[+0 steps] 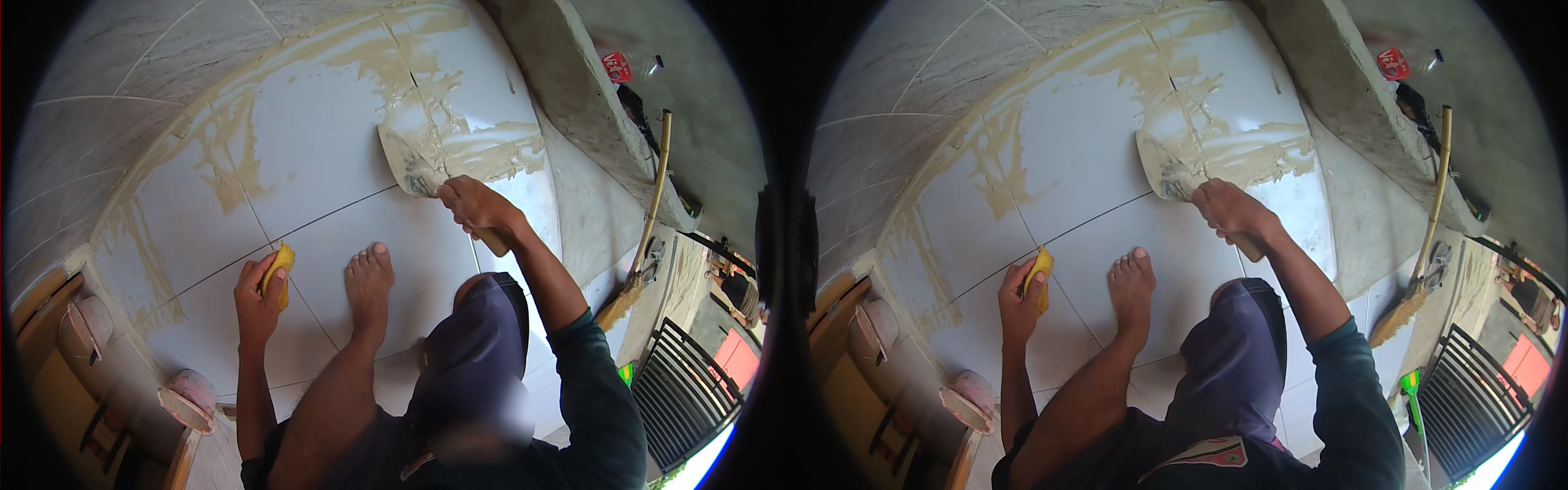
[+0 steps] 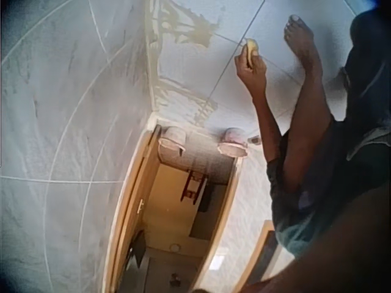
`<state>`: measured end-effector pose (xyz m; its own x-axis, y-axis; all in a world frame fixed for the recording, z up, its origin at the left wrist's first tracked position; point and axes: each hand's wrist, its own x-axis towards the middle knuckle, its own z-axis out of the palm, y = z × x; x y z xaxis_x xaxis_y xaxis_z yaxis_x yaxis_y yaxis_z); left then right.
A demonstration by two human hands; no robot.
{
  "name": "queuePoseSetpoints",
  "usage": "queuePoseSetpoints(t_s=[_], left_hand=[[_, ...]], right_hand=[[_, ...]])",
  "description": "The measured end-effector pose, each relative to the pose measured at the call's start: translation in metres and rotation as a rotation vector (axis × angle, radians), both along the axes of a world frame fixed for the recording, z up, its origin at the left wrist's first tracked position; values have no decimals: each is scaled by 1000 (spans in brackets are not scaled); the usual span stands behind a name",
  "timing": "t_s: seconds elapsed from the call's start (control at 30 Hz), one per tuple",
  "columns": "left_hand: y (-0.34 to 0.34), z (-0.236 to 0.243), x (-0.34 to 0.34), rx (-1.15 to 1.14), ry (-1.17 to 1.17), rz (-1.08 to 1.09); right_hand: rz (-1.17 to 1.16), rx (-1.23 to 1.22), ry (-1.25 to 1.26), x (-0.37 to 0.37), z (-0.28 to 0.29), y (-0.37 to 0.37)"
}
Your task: The person spreads grout over the joints of floor tiles using a trowel, removes excess grout with a metal scraper, and wipes the tile surfaces clean with a yellow sponge.
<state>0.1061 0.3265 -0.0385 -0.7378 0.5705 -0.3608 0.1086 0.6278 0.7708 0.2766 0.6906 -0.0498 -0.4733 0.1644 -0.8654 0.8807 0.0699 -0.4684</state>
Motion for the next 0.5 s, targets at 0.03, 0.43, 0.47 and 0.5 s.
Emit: queuePoseSetpoints(t_s=[0.03, 0.43, 0.47, 0.5], left_hand=[[0, 0, 2, 21, -8, 27], [-18, 5, 7, -34, -15, 68], [-14, 7, 9, -31, -23, 66], [-7, 7, 12, -33, -44, 69]], right_hand=[[-104, 73, 77, 9, 2, 2], [-256, 237, 252, -71, -20, 32], [-267, 277, 131, -75, -40, 49], [-262, 277, 152, -67, -65, 53]])
